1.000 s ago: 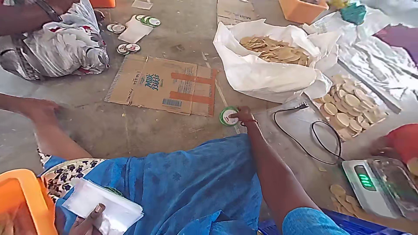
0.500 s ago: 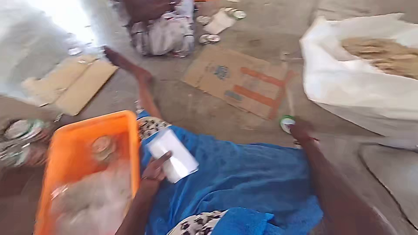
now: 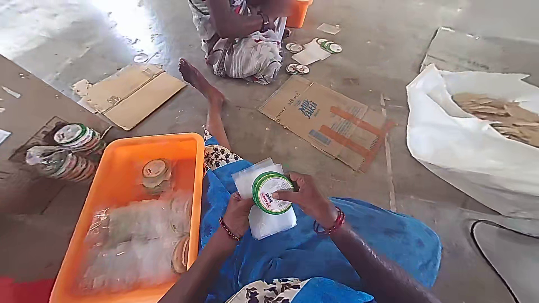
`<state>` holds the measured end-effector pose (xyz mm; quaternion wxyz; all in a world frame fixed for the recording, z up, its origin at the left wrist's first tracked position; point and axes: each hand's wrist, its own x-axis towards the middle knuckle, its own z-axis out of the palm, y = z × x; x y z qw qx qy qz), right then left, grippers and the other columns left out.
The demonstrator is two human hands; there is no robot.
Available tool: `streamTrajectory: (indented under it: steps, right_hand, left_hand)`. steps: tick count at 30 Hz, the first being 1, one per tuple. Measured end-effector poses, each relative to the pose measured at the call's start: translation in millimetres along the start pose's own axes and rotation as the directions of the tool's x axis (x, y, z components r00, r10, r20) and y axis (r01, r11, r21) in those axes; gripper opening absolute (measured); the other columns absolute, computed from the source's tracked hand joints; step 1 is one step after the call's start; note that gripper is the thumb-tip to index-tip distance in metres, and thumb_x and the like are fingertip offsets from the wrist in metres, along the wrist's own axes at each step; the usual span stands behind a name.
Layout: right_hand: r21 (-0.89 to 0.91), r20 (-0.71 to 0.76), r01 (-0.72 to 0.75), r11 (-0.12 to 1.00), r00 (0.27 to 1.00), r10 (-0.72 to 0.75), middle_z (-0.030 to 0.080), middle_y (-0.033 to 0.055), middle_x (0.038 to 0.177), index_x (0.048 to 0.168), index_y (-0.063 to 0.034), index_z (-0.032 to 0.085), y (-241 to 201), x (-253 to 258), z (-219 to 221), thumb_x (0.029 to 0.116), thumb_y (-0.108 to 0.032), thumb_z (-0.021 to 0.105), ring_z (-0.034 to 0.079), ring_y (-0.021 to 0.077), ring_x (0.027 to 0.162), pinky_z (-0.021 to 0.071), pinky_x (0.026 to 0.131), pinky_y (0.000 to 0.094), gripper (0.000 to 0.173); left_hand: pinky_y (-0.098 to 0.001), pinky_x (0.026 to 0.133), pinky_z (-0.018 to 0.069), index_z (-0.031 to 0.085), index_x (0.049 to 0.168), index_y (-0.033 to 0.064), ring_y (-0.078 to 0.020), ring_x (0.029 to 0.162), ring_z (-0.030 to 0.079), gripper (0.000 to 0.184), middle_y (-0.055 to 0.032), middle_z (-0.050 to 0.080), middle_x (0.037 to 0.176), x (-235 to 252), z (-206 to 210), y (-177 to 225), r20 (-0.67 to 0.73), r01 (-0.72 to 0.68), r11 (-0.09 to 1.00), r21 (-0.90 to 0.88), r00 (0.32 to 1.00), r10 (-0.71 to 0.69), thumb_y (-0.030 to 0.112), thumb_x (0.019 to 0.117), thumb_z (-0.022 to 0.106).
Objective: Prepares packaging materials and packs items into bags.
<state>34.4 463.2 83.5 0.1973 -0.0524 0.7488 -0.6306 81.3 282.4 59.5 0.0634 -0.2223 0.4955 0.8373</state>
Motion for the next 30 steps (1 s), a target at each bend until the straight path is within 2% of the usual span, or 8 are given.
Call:
streamTrajectory:
  steps: [7, 13, 16, 18, 23, 25, 27, 30]
  right_hand:
    - [-0.133, -0.007, -0.073, 0.988, 0.997, 0.073, 0.074, 0.0066, 0.097, 0.111, -0.0016, 0.069, 2.4, -0.2, 5.2, 0.0803, -0.016, 0.084, 0.071, 0.0105, 0.088, 0.0593, 0.084, 0.0303, 0.037]
    - [-0.332, -0.019, -0.014, 0.943, 1.0, 0.008, 0.07, 0.0147, 0.112, 0.128, 0.0012, 0.062, -21.3, -28.1, 8.3, 0.0867, -0.018, 0.079, 0.07, 0.0187, 0.098, 0.0569, 0.09, 0.0357, 0.048]
    - [-0.527, -0.232, 0.032, 0.849, 0.956, -0.18, 0.069, 0.0163, 0.121, 0.138, -0.0028, 0.059, -39.3, -69.6, -50.5, 0.0912, -0.031, 0.078, 0.069, 0.0271, 0.106, 0.057, 0.092, 0.0457, 0.058]
    - [-0.589, -0.443, -0.007, 0.808, 0.839, -0.316, 0.068, 0.0193, 0.122, 0.135, -0.0024, 0.061, -38.2, -104.2, -125.2, 0.094, -0.025, 0.075, 0.069, 0.0321, 0.106, 0.0575, 0.089, 0.0515, 0.049]
    - [-0.314, -0.833, -0.217, 0.925, 0.53, -0.158, 0.062, 0.0293, 0.124, 0.129, 0.0067, 0.058, 26.5, -201.5, -286.3, 0.0993, -0.019, 0.069, 0.063, 0.0404, 0.108, 0.0496, 0.093, 0.0589, 0.041]
    - [-0.194, -0.857, -0.354, 0.915, 0.515, 0.017, 0.063, 0.0318, 0.122, 0.131, 0.0073, 0.058, 68.4, -223.5, -309.3, 0.1006, -0.02, 0.066, 0.064, 0.042, 0.104, 0.0494, 0.093, 0.0604, 0.042]
    - [-0.134, -0.826, -0.493, 0.86, 0.535, 0.178, 0.061, 0.0314, 0.124, 0.131, 0.0077, 0.058, 105.3, -231.8, -318.7, 0.1016, -0.023, 0.065, 0.062, 0.0391, 0.103, 0.0484, 0.091, 0.0578, 0.043]
    - [-0.232, -0.812, -0.699, 0.676, 0.522, 0.261, 0.056, 0.0382, 0.135, 0.131, 0.0151, 0.057, 139.5, -232.1, -296.3, 0.1025, -0.021, 0.061, 0.053, 0.0496, 0.13, 0.0376, 0.11, 0.0635, 0.046]
  left_hand:
    - [-0.0353, 0.083, 0.0627, 0.063, 0.113, -0.0042, -0.0187, 0.089, 0.074, 0.033, -0.0126, 0.075, 0.095, -8.6, -5.2, 4.6, 0.003, 0.012, 0.996, -0.09, 1.0, -0.012, 0.021, 0.1107, 0.042]
    - [-0.0333, 0.071, 0.0635, 0.064, 0.102, -0.0072, -0.0175, 0.072, 0.073, 0.016, -0.0111, 0.074, 0.082, -21.5, 3.2, -4.2, 0.018, -0.092, 0.991, 0.099, 0.996, 0.091, -0.008, 0.0872, 0.07]
    - [-0.036, 0.072, 0.0638, 0.06, 0.112, -0.0054, -0.0178, 0.076, 0.073, 0.019, -0.0102, 0.074, 0.086, -19.7, -8.4, 22.0, -0.014, -0.131, 0.99, 0.05, 0.991, 0.131, -0.005, 0.094, 0.064]
    - [-0.0349, 0.075, 0.0639, 0.056, 0.12, -0.0018, -0.0156, 0.08, 0.073, 0.022, -0.0067, 0.074, 0.091, -19.8, -22.4, 57.3, 0.013, -0.266, 0.963, 0.042, 0.964, 0.265, -0.001, 0.0977, 0.06]
    - [-0.0253, 0.084, 0.0584, 0.06, 0.113, 0.0152, -0.0036, 0.089, 0.068, 0.013, 0.0073, 0.07, 0.096, -36.7, -34.1, 171.1, 0.171, -0.614, 0.772, 0.162, 0.788, 0.591, 0.01, 0.102, 0.054]
    - [-0.0269, 0.092, 0.0571, 0.059, 0.119, 0.0202, -0.004, 0.099, 0.067, 0.021, 0.0093, 0.069, 0.105, -41.8, -23.7, 213.5, 0.248, -0.746, 0.642, 0.176, 0.665, 0.705, 0.016, 0.0982, 0.063]
    - [-0.0397, 0.096, 0.0577, 0.057, 0.13, 0.0106, -0.0165, 0.106, 0.068, 0.049, -0.0025, 0.069, 0.116, -42.0, 2.2, 254.2, 0.233, -0.843, 0.515, 0.156, 0.538, 0.81, 0.016, 0.0875, 0.08]
    - [-0.0444, 0.099, 0.0591, 0.056, 0.136, 0.0079, -0.0229, 0.116, 0.067, 0.079, -0.0082, 0.068, 0.126, -28.3, 55.7, 316.7, 0.285, -0.884, 0.359, 0.299, 0.442, 0.851, 0.027, 0.0703, 0.095]
